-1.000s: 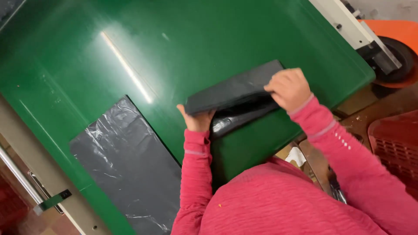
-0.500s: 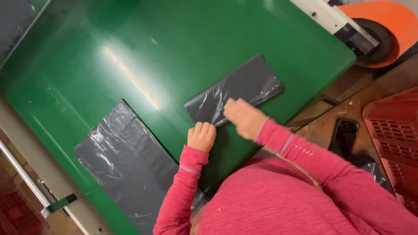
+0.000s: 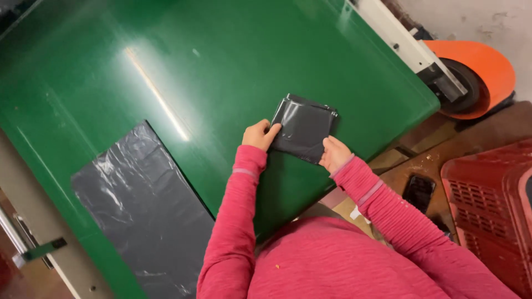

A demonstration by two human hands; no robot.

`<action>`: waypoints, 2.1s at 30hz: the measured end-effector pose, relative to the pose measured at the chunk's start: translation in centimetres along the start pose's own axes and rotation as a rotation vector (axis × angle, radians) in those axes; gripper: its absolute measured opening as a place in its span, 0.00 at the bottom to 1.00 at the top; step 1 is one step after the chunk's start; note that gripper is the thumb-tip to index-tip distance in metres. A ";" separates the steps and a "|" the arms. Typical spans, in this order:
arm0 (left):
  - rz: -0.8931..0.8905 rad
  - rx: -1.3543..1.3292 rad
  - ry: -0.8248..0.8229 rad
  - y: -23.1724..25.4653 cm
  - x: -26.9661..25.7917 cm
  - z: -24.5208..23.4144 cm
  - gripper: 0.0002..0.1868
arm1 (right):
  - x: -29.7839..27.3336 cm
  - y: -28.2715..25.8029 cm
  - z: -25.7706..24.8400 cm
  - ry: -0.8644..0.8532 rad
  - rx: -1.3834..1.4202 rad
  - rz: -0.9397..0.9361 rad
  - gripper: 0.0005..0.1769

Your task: Folding black plastic bags on a conveyor belt and placing them into a collection basket.

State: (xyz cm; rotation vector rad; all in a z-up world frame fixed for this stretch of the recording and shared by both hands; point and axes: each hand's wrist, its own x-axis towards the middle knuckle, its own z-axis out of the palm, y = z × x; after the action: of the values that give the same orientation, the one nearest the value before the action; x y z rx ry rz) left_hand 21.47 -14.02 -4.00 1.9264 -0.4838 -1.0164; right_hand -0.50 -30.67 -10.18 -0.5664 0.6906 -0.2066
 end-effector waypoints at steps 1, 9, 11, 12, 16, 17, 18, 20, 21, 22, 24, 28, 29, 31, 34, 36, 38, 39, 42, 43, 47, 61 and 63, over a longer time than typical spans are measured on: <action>0.083 0.203 0.173 0.1 -0.4 0.9 0.23 | 0.1 -0.3 -0.3 0.058 -0.020 0.076 0.16; 0.163 0.650 0.672 1.4 -0.1 3.8 0.24 | -0.3 -0.3 -4.0 -0.101 -0.056 0.070 0.17; 0.115 0.607 0.618 4.0 -4.4 1.2 0.25 | 4.1 1.8 -13.1 -0.400 0.172 -0.204 0.05; 0.070 0.593 0.662 2.6 -7.5 0.3 0.25 | 0.7 1.3 -5.9 -0.433 0.155 -0.152 0.05; 0.371 0.470 0.879 -4.2 -23.4 -1.5 0.24 | -15.5 6.3 7.5 0.052 -1.118 -0.835 0.07; 0.491 0.393 0.810 -5.8 -27.9 -1.8 0.22 | -18.6 8.2 6.6 -0.014 -1.374 -0.846 0.05; 0.486 0.386 0.805 -8.6 -31.4 -3.8 0.22 | -18.9 11.5 5.2 -0.011 -1.381 -0.839 0.05; 0.286 0.462 0.964 -14.2 -38.8 -7.5 0.11 | -20.3 18.0 2.2 -0.385 -1.437 -0.047 0.13; 0.287 0.451 0.957 -18.2 -40.6 -8.9 0.11 | -19.6 21.9 0.8 -0.374 -1.444 -0.044 0.13; 0.268 0.518 0.980 -22.1 -42.5 -10.2 0.19 | -18.9 25.8 -0.6 -0.404 -1.201 0.116 0.24; 0.258 0.574 1.021 -26.8 -44.3 -11.4 0.27 | -17.0 31.3 -1.6 -0.432 -0.968 0.252 0.39; 0.089 0.820 0.744 -29.2 -47.3 -9.0 0.46 | -16.7 37.0 0.3 -0.452 -0.639 0.214 0.47; 0.114 0.822 0.722 -29.3 -47.9 -8.2 0.49 | -16.8 37.5 1.2 -0.489 -0.520 0.178 0.46; 0.142 0.827 0.731 -30.5 -49.2 -7.1 0.49 | -15.9 38.8 -1.3 -0.482 -0.760 0.104 0.40; 0.184 0.845 0.757 -30.8 -50.2 -7.0 0.48 | -17.7 37.3 -0.2 -0.463 -0.994 0.076 0.32; 0.187 0.847 0.756 -30.2 -51.6 -6.8 0.47 | -20.8 35.3 1.2 -0.447 -0.993 0.146 0.30; 0.222 0.750 0.736 -29.1 -52.2 -7.7 0.43 | -21.5 32.8 3.5 -0.493 -0.939 0.454 0.27; 0.231 0.756 0.752 -27.9 -52.4 -9.9 0.43 | -22.0 31.5 7.4 -0.505 -0.943 0.438 0.27; 0.051 0.432 0.317 -26.7 -51.4 -16.5 0.37 | -24.0 28.1 19.4 -0.720 -0.668 0.579 0.33; 0.081 0.103 0.201 -27.8 -50.3 -19.1 0.38 | -24.6 27.1 23.8 -0.684 -0.522 0.560 0.34; -0.025 -0.594 -0.048 -30.2 -45.0 -30.5 0.55 | -16.7 26.5 33.8 -0.410 -0.233 0.556 0.35; 0.081 -0.011 0.987 -33.9 -32.5 -30.2 0.16 | 13.2 24.6 45.9 -0.583 -1.064 -0.151 0.29; -0.095 0.215 1.101 -31.4 -32.2 -30.3 0.15 | 13.2 23.8 47.7 -0.664 -1.467 -0.573 0.29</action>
State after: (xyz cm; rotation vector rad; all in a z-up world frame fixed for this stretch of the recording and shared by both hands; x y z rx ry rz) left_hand 25.05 40.00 -7.01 2.3611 0.1486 0.1494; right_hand 40.55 4.54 -0.65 -2.1271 -0.1184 0.0087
